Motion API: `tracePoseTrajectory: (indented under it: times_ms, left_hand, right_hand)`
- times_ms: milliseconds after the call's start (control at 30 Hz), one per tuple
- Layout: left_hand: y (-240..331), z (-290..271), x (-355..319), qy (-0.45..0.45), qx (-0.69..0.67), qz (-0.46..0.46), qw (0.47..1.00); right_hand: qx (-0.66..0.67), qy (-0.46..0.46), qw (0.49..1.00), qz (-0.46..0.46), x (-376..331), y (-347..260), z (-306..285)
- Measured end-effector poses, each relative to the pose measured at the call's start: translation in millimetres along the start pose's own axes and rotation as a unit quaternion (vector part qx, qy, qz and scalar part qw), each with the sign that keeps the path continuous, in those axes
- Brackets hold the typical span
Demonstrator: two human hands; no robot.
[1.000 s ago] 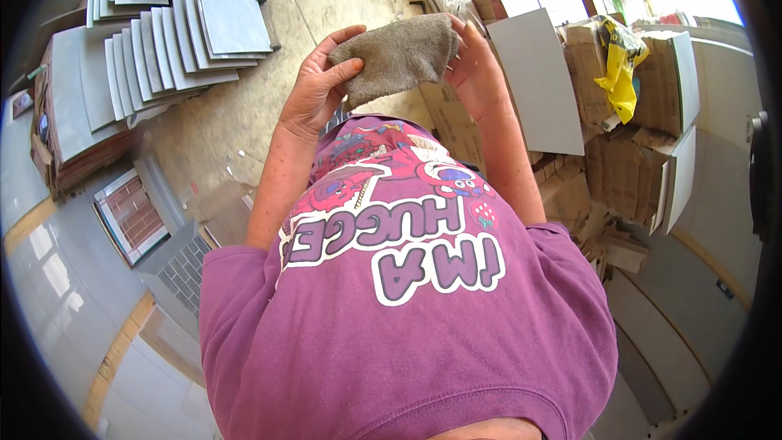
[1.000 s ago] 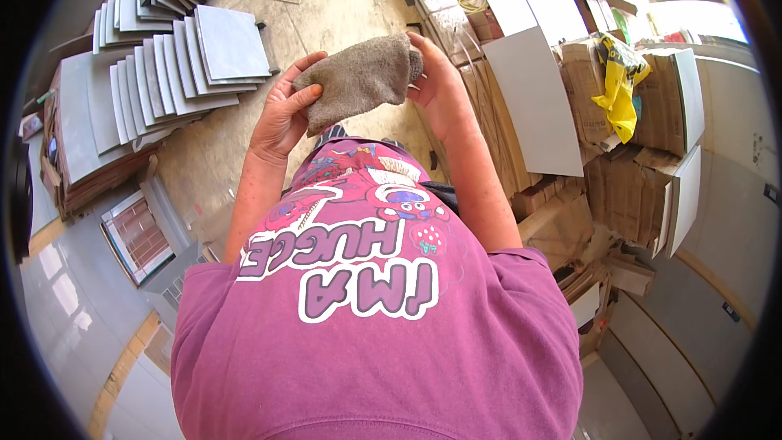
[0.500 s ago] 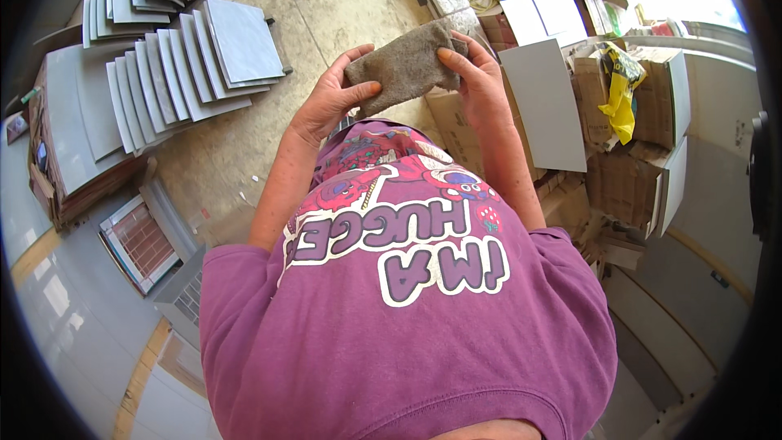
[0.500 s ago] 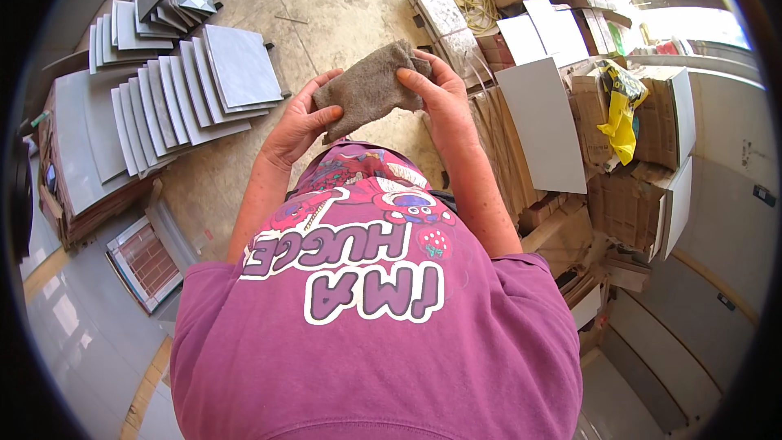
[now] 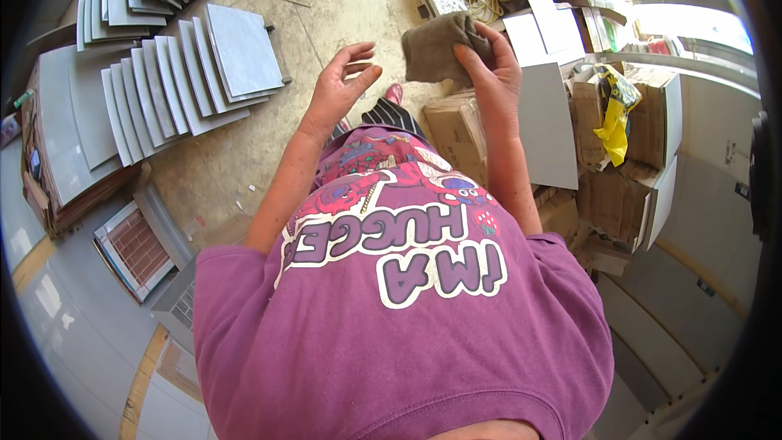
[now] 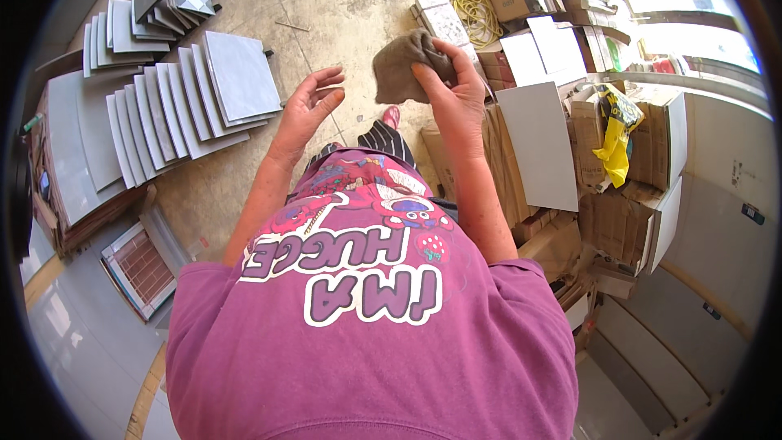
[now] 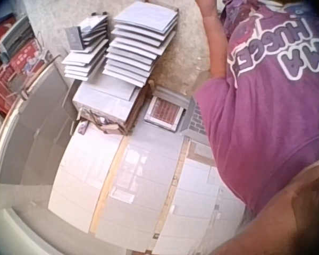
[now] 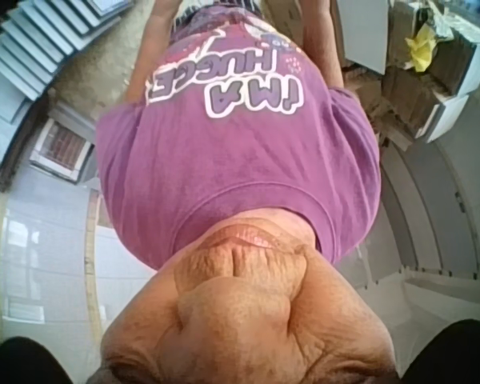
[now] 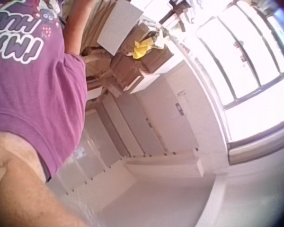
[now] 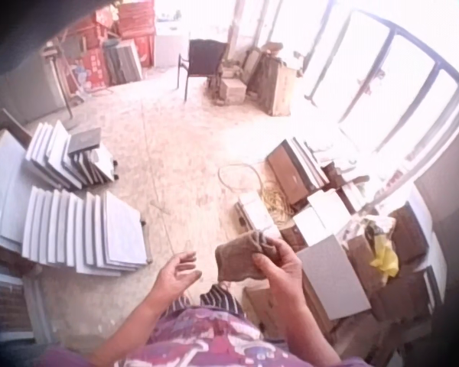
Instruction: The person handles a cloth, picks up a square ceramic tile from a stack, and wipes the surfaces and corners of the tile before placing it on top of a cardboard box.
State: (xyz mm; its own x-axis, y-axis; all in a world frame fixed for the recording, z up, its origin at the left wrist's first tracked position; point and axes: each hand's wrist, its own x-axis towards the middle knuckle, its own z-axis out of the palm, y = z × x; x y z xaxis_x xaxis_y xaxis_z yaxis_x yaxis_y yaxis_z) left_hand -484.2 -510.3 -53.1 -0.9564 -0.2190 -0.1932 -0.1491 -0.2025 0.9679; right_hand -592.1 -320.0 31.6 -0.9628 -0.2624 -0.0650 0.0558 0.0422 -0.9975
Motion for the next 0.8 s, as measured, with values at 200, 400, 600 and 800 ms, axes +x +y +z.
tracePoseTrajectory:
  times_ms: [200, 400, 600, 800]
  left_hand:
    - [49, 39, 34, -0.082, -0.262, -0.016, 0.962]
    - [52, 41, 80, 0.002, -0.386, -0.071, 0.920]
    - [74, 57, 115, 0.021, -0.423, -0.053, 0.904]
    - [73, 71, 137, 0.034, -0.448, -0.075, 0.890]
  right_hand:
    - [-0.237, -0.126, 0.935, -0.232, 28, -10, 20]
    - [-0.176, -0.281, 0.916, -0.225, 68, -25, 11]
    - [-0.188, -0.114, 0.939, -0.265, 144, -26, -38]
    - [-0.294, -0.194, 0.886, -0.303, 184, -17, -70]
